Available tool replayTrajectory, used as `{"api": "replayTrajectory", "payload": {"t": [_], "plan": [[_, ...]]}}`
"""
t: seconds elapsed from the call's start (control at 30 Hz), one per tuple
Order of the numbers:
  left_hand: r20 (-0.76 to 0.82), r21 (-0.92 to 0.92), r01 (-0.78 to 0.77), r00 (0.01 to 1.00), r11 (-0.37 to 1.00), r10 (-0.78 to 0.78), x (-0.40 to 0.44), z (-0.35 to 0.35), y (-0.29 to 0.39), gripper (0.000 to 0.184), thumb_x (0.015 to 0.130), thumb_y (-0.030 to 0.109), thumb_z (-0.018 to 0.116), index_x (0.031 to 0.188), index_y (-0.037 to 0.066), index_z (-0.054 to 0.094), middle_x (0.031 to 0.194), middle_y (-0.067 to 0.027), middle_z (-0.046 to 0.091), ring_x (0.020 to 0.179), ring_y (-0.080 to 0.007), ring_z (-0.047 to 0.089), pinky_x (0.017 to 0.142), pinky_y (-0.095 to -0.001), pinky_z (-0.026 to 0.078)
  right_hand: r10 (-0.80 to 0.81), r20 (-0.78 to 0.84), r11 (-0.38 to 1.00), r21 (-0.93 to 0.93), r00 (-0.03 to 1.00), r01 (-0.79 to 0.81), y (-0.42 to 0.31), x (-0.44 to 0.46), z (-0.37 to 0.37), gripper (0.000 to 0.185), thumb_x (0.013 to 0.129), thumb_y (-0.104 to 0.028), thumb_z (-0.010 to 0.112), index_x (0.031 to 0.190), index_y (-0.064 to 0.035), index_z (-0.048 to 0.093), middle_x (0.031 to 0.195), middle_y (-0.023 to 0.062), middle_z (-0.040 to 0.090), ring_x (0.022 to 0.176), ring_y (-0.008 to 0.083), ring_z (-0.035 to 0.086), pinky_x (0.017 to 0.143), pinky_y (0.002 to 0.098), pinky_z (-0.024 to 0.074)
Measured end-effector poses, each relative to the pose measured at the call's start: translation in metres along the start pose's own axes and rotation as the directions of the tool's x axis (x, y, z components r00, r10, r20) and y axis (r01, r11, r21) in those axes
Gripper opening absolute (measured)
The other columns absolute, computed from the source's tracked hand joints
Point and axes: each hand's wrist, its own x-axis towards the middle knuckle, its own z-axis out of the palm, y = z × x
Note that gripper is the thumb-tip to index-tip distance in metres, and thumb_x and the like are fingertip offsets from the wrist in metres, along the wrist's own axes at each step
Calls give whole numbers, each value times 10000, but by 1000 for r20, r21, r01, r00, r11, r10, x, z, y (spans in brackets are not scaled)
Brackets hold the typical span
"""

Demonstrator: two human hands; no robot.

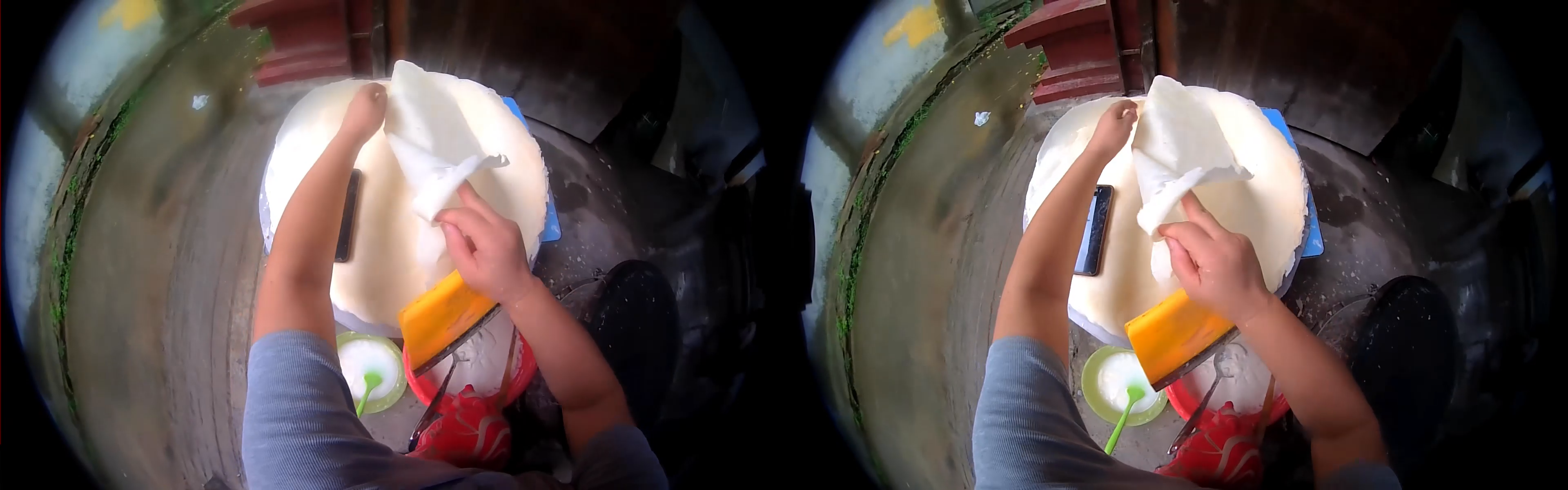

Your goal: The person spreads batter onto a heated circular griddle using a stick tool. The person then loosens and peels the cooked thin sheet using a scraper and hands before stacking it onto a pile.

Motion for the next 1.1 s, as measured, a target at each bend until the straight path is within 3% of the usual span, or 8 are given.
{"api": "replayTrajectory", "payload": {"t": [0.07,0.33,0.53,0.63,0.8,0.9,1.0,1.1], "plan": [[-239,-562,123,922,818,-304,19,23,-19,283,862,204,473,1050,24,585,1092,-145,580,1034,-294,535,874,-319,405,87,-44,996,18,995,-86,5,-12,-8,91,761,-20,585,848,-33,607,1125,247,547,606,233,618,547,272,492],[-46,324,164,986,932,-158,19,29,-11,483,899,347,284,1306,107,383,1410,-78,299,1282,-263,302,1015,-448,264,84,-64,995,61,994,-80,17,-28,-20,85,752,-3,584,836,-16,575,1113,267,544,594,260,614,543,278,489],[-74,347,339,939,874,-335,12,-4,-14,461,900,347,301,1283,128,434,1366,-54,366,1235,-266,337,988,-489,272,-187,351,982,59,917,178,8,5,4,54,732,-103,574,783,-86,577,1116,194,559,569,251,605,508,303,493],[16,-117,490,870,864,-492,24,-26,-23,476,836,392,522,1169,56,560,1161,-108,576,1111,-264,499,949,-390,333,-210,515,969,-3,831,247,0,12,18,144,743,-162,576,879,-125,602,1025,141,578,576,236,602,497,314,486],[193,-486,-32,971,873,143,-71,-85,55,556,772,397,645,1224,101,513,1300,-102,446,1174,-231,439,969,-359,323,-194,598,968,-10,778,250,2,18,40,163,778,-220,583,884,-97,575,906,118,578,652,234,614,553,353,501],[311,-122,-406,851,906,423,-136,-89,93,653,631,363,771,1183,101,542,1248,-107,480,1143,-262,439,925,-389,386,-194,615,965,-19,765,261,2,9,47,237,791,-258,580,974,-107,570,892,104,576,646,259,609,566,374,498],[510,186,-135,860,973,22,-171,-83,101,593,625,342,772,1107,58,575,1013,-126,582,992,-294,501,850,-363,425,-193,672,965,-1,715,262,1,-23,35,302,796,-259,576,1064,-121,561,927,105,573,661,273,612,584,361,502],[432,-83,185,892,979,-132,-187,-88,88,540,626,340,769,1055,57,604,1020,-103,565,976,-298,495,823,-371,421,-19,616,993,-77,788,85,-3,-39,3,246,796,-202,587,1020,-100,608,928,120,604,651,285,606,592,354,502]]}}
